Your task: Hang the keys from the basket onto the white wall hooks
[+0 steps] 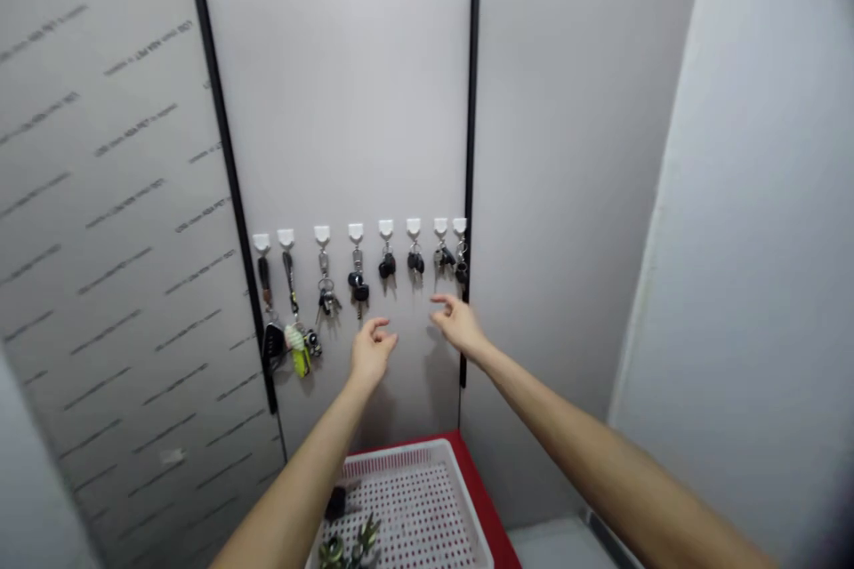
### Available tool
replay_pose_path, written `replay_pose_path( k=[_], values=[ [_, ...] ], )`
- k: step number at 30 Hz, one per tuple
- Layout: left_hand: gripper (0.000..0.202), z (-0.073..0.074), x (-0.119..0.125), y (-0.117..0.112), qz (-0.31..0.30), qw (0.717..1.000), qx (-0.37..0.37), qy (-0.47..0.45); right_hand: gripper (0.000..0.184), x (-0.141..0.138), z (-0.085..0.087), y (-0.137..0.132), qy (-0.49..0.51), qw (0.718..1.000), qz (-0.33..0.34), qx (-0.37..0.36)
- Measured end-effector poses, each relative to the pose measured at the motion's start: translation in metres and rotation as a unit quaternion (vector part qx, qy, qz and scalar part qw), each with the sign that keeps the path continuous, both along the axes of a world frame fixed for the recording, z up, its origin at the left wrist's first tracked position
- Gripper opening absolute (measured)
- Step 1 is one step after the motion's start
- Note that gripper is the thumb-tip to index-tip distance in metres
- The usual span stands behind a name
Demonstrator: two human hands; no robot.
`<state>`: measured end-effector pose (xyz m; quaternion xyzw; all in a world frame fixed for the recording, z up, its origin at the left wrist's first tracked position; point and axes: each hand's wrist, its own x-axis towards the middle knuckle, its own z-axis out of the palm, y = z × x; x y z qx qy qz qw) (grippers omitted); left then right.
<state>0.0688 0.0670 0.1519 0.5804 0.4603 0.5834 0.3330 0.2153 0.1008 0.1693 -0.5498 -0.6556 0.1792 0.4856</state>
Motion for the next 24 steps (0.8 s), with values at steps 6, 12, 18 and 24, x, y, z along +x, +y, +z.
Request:
replay_pose_path(
  k=[6,12,18,24],
  values=[
    [0.071,0.041,-0.063,-0.044,-0.013,0.989,0.133,-0.070,0.071,-0.079,0.009,-0.057,0.085,0.958,0.256,0.093],
    [0.073,0.077,-0.075,-0.075,-0.017,0.979,0.194,-0.053,0.074,-0.114,0.047,-0.083,0.172,0.910,0.332,0.181],
    [0.067,0.051,-0.089,-0.052,0.010,0.982,0.189,-0.008,0.069,-0.132,0.029,-0.063,0.159,0.925,0.316,0.140],
    [0.056,0.004,-0.134,0.007,0.341,0.937,0.050,0.060,0.033,-0.170,0.015,-0.013,-0.005,0.977,0.204,0.058]
  ],
)
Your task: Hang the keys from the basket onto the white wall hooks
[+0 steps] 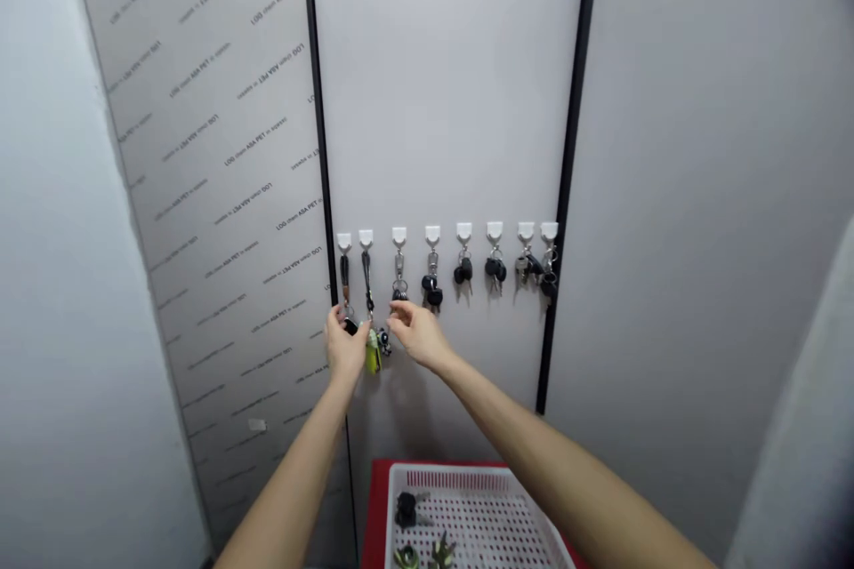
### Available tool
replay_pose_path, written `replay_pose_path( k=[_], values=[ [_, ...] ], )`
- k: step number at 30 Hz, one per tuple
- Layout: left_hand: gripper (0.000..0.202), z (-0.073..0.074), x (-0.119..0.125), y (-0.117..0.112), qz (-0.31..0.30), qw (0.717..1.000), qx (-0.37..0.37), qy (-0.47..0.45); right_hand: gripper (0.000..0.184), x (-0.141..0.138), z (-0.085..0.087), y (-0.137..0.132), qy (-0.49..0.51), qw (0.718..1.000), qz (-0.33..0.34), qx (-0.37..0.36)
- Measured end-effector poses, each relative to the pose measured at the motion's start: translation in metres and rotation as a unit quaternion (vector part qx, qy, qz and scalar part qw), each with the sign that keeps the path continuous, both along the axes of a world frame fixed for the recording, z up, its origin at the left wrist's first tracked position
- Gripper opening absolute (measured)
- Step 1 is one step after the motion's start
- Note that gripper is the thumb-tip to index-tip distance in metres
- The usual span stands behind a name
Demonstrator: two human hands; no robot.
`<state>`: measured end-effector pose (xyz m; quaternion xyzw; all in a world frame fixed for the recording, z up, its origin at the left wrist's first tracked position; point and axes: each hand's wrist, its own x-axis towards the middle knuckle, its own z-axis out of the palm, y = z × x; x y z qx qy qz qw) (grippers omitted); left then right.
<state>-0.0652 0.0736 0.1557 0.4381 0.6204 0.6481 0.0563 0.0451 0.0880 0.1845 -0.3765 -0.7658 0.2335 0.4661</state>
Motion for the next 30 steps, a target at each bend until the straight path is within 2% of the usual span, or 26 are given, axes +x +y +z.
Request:
replay_pose_path(
  k=[2,5,8,10,13,17,19,21,23,25,27,30],
  values=[
    [0.058,-0.007,-0.009,0.017,0.050,0.997,-0.046,0.037,0.034,-0.018,0.005,0.011,-0.027,0.999,-0.040,0.025],
    [0.053,-0.008,-0.013,0.033,0.062,0.993,-0.089,0.048,0.036,-0.044,0.013,0.022,-0.053,0.991,-0.111,0.044],
    [0.029,0.000,-0.017,0.040,-0.013,0.995,-0.086,0.042,0.032,-0.060,0.016,0.028,-0.082,0.987,-0.138,0.029],
    [0.021,0.008,-0.019,0.040,-0.072,0.993,-0.067,0.059,0.028,-0.064,0.018,0.031,-0.082,0.986,-0.147,0.018],
    [0.019,0.031,-0.024,0.035,-0.088,0.992,-0.031,0.088,0.023,-0.065,0.029,0.033,-0.043,0.988,-0.144,0.033],
    [0.020,0.078,-0.027,0.023,-0.064,0.993,0.042,0.093,0.021,-0.069,0.067,0.025,0.048,0.987,-0.119,0.093],
    [0.021,0.098,-0.027,0.016,-0.081,0.990,0.082,0.083,0.023,-0.070,0.085,0.018,0.086,0.984,-0.104,0.120],
    [0.022,0.106,-0.024,0.008,-0.109,0.986,0.102,0.066,0.023,-0.067,0.093,0.012,0.100,0.984,-0.076,0.128],
    [0.021,0.096,-0.018,-0.002,-0.132,0.986,0.089,0.049,0.021,-0.058,0.086,0.007,0.096,0.987,-0.036,0.120],
    [0.021,0.068,-0.006,-0.012,-0.157,0.986,0.048,0.031,0.020,-0.041,0.059,0.002,0.079,0.992,0.009,0.097],
    [0.022,0.023,0.012,-0.023,-0.207,0.978,0.005,0.001,0.019,-0.020,0.018,-0.005,0.051,0.997,0.031,0.049],
    [0.026,-0.055,0.041,-0.040,-0.278,0.958,-0.060,-0.042,0.019,0.017,-0.056,-0.019,-0.013,0.998,0.041,-0.038]
  ],
)
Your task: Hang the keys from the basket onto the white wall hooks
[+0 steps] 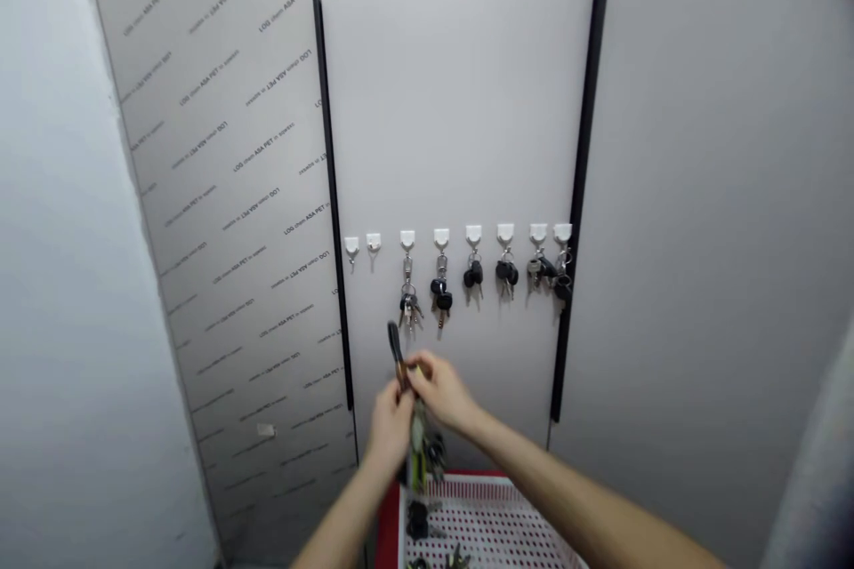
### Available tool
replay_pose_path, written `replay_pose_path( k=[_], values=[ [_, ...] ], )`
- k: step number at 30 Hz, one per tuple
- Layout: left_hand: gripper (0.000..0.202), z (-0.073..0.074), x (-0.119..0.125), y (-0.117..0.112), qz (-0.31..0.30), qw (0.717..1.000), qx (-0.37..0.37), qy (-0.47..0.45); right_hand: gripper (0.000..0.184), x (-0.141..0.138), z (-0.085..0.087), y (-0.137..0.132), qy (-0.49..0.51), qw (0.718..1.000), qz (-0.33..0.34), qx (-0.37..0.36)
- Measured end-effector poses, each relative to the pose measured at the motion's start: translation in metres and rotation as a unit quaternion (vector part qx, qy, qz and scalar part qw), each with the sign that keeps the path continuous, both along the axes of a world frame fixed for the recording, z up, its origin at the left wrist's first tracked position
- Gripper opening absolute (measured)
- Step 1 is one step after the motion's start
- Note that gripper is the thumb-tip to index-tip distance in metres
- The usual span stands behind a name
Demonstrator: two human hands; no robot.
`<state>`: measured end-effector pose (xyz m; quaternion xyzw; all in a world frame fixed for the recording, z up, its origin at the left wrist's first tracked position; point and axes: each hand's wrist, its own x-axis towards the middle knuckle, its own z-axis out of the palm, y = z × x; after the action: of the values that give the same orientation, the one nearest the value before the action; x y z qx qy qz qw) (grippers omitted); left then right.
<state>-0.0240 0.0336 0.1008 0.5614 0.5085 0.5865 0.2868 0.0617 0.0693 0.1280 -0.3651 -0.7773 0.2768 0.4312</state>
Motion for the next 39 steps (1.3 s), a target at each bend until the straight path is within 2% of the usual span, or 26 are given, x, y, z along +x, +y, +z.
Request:
replay_pose_path(
  k=[2,3,4,5,7,8,9,10,11,13,17,19,21,23,25,27,28,29,30,31,33,34,36,37,38,39],
  values=[
    [0.027,-0.040,0.012,-0.009,-0.046,0.997,-0.056,0.008,0.020,0.023,-0.040,-0.008,-0.056,0.997,0.006,-0.056],
    [0.025,-0.051,0.014,-0.011,-0.083,0.992,-0.089,0.036,0.020,0.033,-0.053,-0.011,-0.089,0.993,0.009,-0.071],
    [0.022,-0.055,0.014,-0.011,-0.125,0.980,-0.130,0.082,0.019,0.042,-0.059,-0.012,-0.123,0.989,0.018,-0.080],
    [0.018,-0.052,0.010,-0.008,-0.161,0.963,-0.168,0.138,0.019,0.050,-0.058,-0.011,-0.144,0.986,0.015,-0.077],
    [0.015,-0.025,0.001,0.005,-0.178,0.928,-0.213,0.248,0.022,0.058,-0.037,-0.003,-0.134,0.990,-0.032,-0.034],
    [0.017,-0.005,-0.003,0.015,-0.107,0.940,-0.189,0.265,0.026,0.058,-0.019,0.005,-0.098,0.992,-0.083,0.004],
    [0.021,0.017,-0.005,0.027,-0.001,0.958,-0.131,0.256,0.030,0.056,0.000,0.013,-0.048,0.987,-0.144,0.051],
    [0.029,0.039,-0.005,0.039,0.106,0.964,-0.058,0.237,0.033,0.051,0.020,0.023,-0.008,0.978,-0.188,0.096],
    [0.037,0.058,-0.003,0.051,0.184,0.956,-0.002,0.226,0.036,0.045,0.038,0.032,0.016,0.968,-0.216,0.124],
    [0.047,0.084,0.006,0.072,0.251,0.943,0.024,0.217,0.042,0.031,0.063,0.049,0.015,0.957,-0.258,0.129],
    [0.030,0.100,0.018,0.090,0.250,0.946,-0.003,0.208,0.029,0.015,0.076,0.062,0.001,0.953,-0.291,0.081],
    [0.022,0.110,0.014,0.088,0.225,0.956,0.015,0.188,0.023,0.017,0.082,0.062,0.031,0.953,-0.282,0.102],
    [0.021,0.131,0.006,0.083,0.215,0.960,0.076,0.164,0.024,0.022,0.098,0.062,0.075,0.948,-0.268,0.155],
    [0.024,0.161,0.000,0.077,0.220,0.953,0.145,0.152,0.026,0.024,0.123,0.062,0.107,0.942,-0.249,0.198],
    [0.024,0.189,0.000,0.071,0.215,0.948,0.164,0.168,0.025,0.022,0.148,0.061,0.102,0.950,-0.211,0.206],
    [0.023,0.202,0.004,0.065,0.199,0.948,0.149,0.201,0.022,0.019,0.160,0.055,0.063,0.965,-0.166,0.194],
    [0.023,0.199,0.008,0.061,0.185,0.949,0.138,0.214,0.019,0.020,0.157,0.050,0.041,0.970,-0.147,0.187],
    [0.022,0.189,0.012,0.056,0.167,0.952,0.127,0.221,0.017,0.022,0.148,0.044,0.022,0.976,-0.128,0.176],
    [0.022,0.171,0.016,0.049,0.144,0.958,0.116,0.221,0.016,0.026,0.132,0.036,0.008,0.981,-0.110,0.160],
    [0.023,0.147,0.020,0.041,0.106,0.966,0.101,0.214,0.016,0.032,0.110,0.027,-0.005,0.986,-0.090,0.138],
    [0.022,0.085,0.028,0.024,0.007,0.979,0.053,0.196,0.017,0.049,0.054,0.009,-0.043,0.997,-0.032,0.056],
    [0.022,0.051,0.031,0.016,-0.043,0.982,0.030,0.183,0.018,0.059,0.025,0.000,-0.068,0.997,-0.022,0.020],
    [0.023,-0.007,0.037,0.005,-0.092,0.982,-0.038,0.159,0.018,0.080,-0.023,-0.011,-0.135,0.990,-0.033,-0.037],
    [0.024,-0.027,0.040,0.002,-0.113,0.977,-0.079,0.160,0.016,0.090,-0.037,-0.013,-0.173,0.983,-0.015,-0.059],
    [0.028,-0.038,0.042,0.003,-0.128,0.970,-0.129,0.161,0.013,0.099,-0.043,-0.013,-0.201,0.977,0.002,-0.072],
    [0.035,-0.039,0.045,0.007,-0.140,0.965,-0.159,0.158,0.013,0.107,-0.040,-0.010,-0.206,0.976,-0.003,-0.066]
  ],
)
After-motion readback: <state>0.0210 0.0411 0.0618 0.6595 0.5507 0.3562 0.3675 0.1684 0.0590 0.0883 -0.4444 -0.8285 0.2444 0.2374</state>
